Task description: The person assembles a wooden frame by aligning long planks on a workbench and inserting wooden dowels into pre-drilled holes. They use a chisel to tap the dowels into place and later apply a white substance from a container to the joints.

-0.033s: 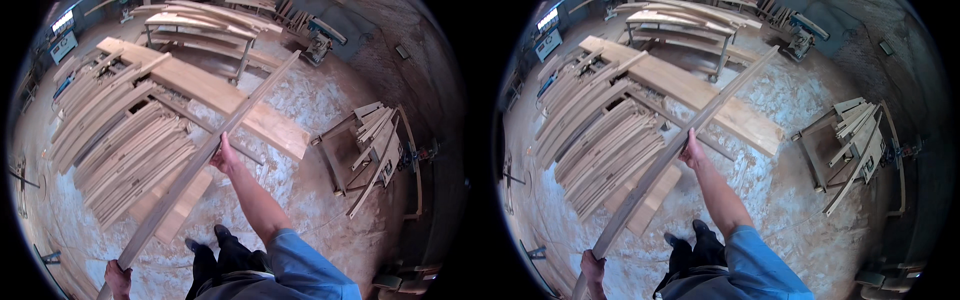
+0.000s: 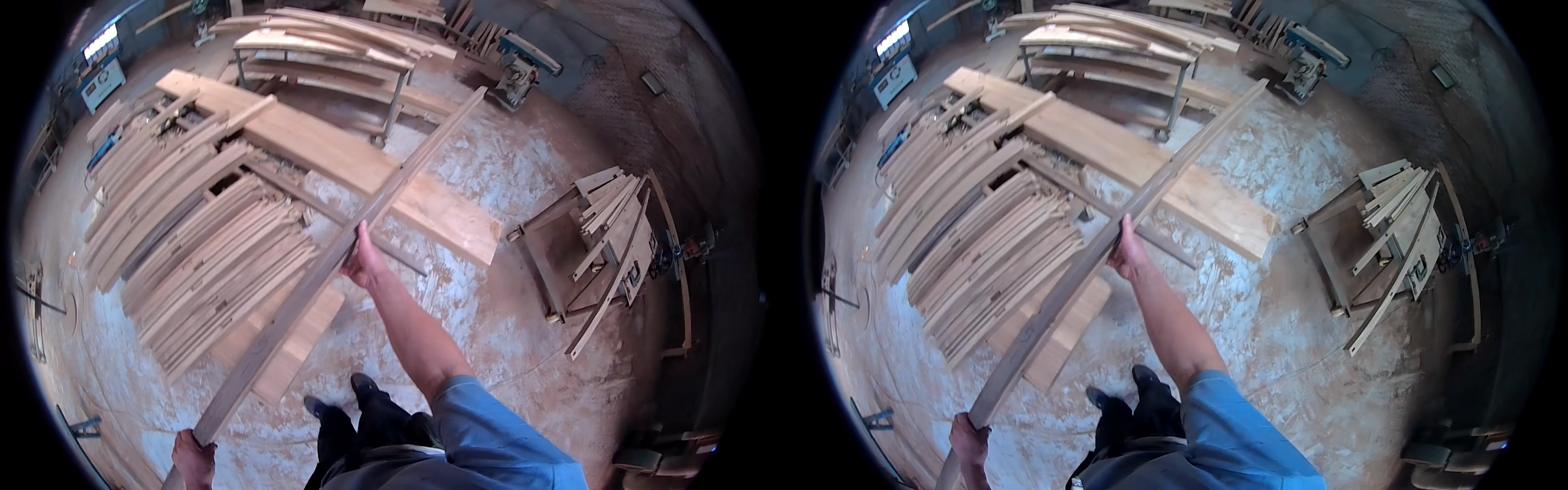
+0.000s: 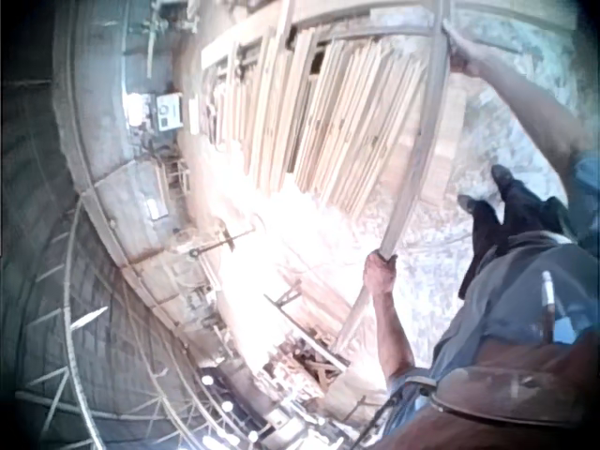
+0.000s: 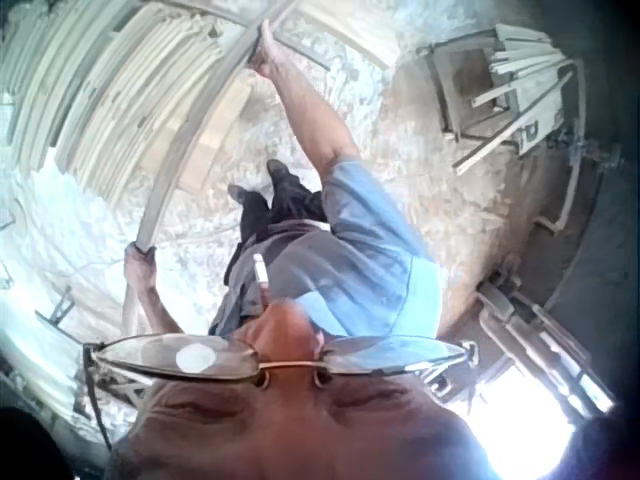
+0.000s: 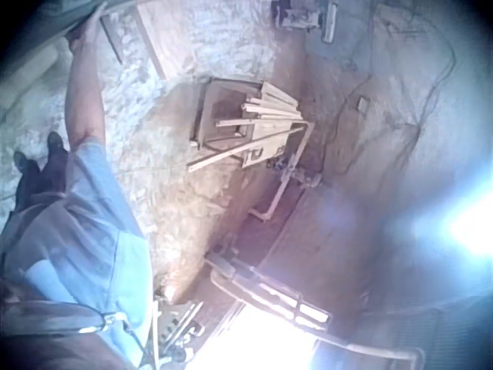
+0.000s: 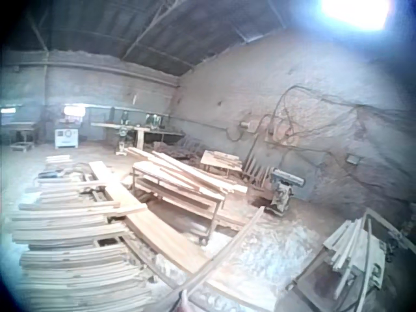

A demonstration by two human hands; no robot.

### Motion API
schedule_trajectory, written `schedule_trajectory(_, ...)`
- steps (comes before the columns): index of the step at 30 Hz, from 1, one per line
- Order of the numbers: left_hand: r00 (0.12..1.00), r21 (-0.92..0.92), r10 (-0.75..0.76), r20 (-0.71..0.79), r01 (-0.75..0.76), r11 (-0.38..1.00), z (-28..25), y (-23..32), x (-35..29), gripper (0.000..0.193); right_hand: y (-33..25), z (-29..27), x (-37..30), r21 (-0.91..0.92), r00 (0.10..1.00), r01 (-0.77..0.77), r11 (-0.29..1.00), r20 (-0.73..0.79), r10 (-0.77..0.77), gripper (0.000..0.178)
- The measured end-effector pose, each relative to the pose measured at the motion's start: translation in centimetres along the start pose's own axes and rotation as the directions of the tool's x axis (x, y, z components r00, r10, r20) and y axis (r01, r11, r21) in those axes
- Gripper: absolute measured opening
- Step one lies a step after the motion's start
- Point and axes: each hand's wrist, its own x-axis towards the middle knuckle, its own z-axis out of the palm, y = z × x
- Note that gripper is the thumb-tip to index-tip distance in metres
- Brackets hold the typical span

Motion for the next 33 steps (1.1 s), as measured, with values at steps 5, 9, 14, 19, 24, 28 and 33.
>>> schedule_trajectory(5, 1.0, -0.023, 0.004, 0.014, -0.004, 1.0, 0.2, 1.0, 0.2, 0.047, -0.6, -1.3, 2.3, 0.05, 0.998, -0.055, 0.997, -0.001, 0.055, 0.069)
schedule_trajectory(9, 0.997, 0.015, -0.08, 0.008, 0.079, 0.997, 1.1, 1.0, 0.7, 0.047, -1.4, -1.0, 3.1, 0.033, 1.0, -0.018, 0.999, -0.018, 0.019, 0.069)
schedule_trajectory(14, 0.953, 0.105, -0.299, 0.046, 0.293, 0.95, 0.3, 0.2, -1.0, 0.03, 0.3, 2.0, 2.6, -0.013, 0.994, 0.078, 0.997, 0.074, -0.077, 0.058)
schedule_trajectory(19, 0.987, 0.054, -0.114, 0.112, 0.108, 0.993, -2.2, 2.9, 2.1, 0.015, -3.0, -2.9, 4.2, -0.053, 0.969, -0.024, 0.998, 0.246, 0.036, 0.05)
schedule_trajectory(24, 0.979, -0.031, -0.098, -0.181, 0.094, 0.995, 1.5, 1.4, -3.8, 0.019, -1.4, -2.0, 2.0, 0.037, 0.99, -0.106, 0.994, -0.089, 0.109, 0.08)
schedule_trajectory(28, 0.975, -0.052, -0.093, -0.2, 0.084, 0.995, 0.5, 1.2, -6.3, 0.023, -1.1, -0.6, -1.4, -0.03, 0.995, 0.052, 0.998, -0.079, -0.055, 0.083)
schedule_trajectory(33, 0.969, -0.113, -0.089, -0.229, 0.064, 0.992, -1.4, -1.5, -6.5, 0.016, -0.5, 3.6, -6.0, -0.08, 0.985, 0.17, 0.982, 0.01, -0.17, 0.083)
